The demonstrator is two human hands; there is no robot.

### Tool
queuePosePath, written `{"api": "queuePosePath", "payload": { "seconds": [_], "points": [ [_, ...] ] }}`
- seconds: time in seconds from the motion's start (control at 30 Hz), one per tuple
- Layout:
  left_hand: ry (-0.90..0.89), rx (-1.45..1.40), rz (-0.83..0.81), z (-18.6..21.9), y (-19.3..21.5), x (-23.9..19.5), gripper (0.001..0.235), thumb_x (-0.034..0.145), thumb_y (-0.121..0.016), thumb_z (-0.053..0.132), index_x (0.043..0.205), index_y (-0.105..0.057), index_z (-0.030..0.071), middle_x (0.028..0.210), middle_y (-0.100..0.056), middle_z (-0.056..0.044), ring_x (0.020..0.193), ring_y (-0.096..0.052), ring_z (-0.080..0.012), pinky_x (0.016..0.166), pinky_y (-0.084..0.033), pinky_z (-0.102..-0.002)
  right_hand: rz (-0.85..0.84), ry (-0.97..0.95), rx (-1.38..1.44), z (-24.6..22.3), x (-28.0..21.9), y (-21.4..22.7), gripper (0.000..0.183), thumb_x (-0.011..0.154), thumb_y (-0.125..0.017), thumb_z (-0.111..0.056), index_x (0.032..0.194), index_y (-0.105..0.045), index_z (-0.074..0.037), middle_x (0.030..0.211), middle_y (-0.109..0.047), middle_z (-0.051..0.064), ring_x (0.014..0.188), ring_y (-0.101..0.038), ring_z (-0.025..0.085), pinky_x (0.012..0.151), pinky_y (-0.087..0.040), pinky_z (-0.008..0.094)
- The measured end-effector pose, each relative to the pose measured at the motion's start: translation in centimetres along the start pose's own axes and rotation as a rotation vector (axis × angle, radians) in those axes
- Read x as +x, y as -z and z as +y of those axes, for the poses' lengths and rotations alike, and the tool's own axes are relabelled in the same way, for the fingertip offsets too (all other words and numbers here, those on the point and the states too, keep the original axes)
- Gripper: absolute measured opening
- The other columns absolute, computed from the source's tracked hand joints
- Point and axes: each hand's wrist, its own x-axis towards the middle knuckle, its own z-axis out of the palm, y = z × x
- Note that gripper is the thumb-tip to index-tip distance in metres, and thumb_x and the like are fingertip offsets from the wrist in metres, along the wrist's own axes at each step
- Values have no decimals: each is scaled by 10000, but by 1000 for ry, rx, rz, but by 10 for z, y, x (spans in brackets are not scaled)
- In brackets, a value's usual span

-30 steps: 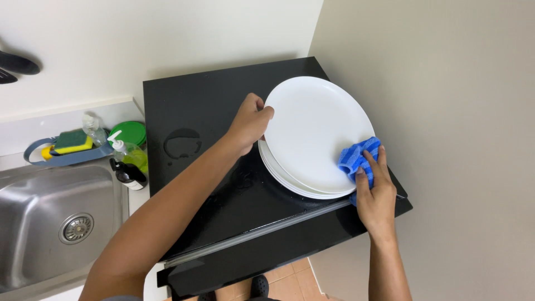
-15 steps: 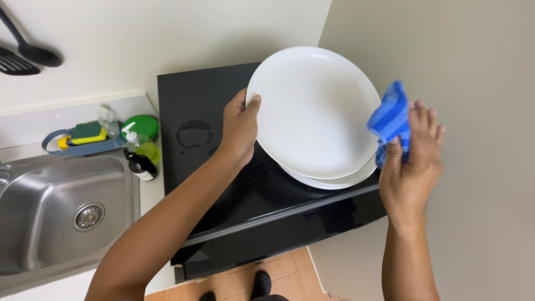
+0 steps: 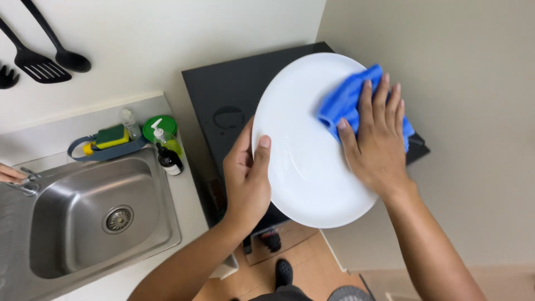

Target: The person dries a white mug, a small white bowl, and several white plates using a blue cloth. They pick up each item from a stack on top of a black refrigerator, wipe it dry, and place it into a metal dish rack next to the sink.

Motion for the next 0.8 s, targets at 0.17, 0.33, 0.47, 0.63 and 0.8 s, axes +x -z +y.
{"api": "queuePosePath", "payload": {
  "seconds": [0.17,0.33,0.47,0.63,0.8],
  "points": [
    [68,-88,-73,7,22,-57,493,1078,-511,206,1517,-479,-15,1252,-716,-128,1051,-678,-120,925,-561,-288,111,94,65,-89,-40,13,818,1038,-537,-413,1609,-222,81,1675,-133,341,1564,-148,493,1267,-134,570],
    [74,-166,-38,3,50,-97,439,1073,-525,74,1495,-486,-41,1360,-647,-127,1191,-624,-124,1030,-514,-285,-161,290,273,-159,-122,40,579,1043,-508,-321,1512,-459,14,1681,-263,237,1573,-235,395,1261,-181,540],
    [187,-220,-9,2,60,-126,434,1059,-482,57,1484,-501,-29,1312,-668,-126,1139,-645,-127,990,-536,-290,-233,256,360,-173,-167,50,544,1043,-500,-318,1452,-514,41,1675,-281,218,1569,-236,376,1256,-171,543],
    [326,-304,-23,-1,58,-155,411,1058,-446,8,1459,-521,-45,1280,-672,-139,1121,-648,-124,990,-529,-277,-335,229,396,-162,-202,57,498,1028,-542,-309,1387,-596,32,1626,-382,195,1533,-302,352,1242,-193,532],
    [431,-368,-67,-14,55,-185,456,1021,-474,-18,1476,-496,-40,1267,-680,-167,1091,-669,-144,956,-554,-296,-406,227,389,-133,-239,66,481,981,-607,-300,1341,-604,19,1616,-410,169,1528,-320,333,1226,-221,535]
  ]
}}
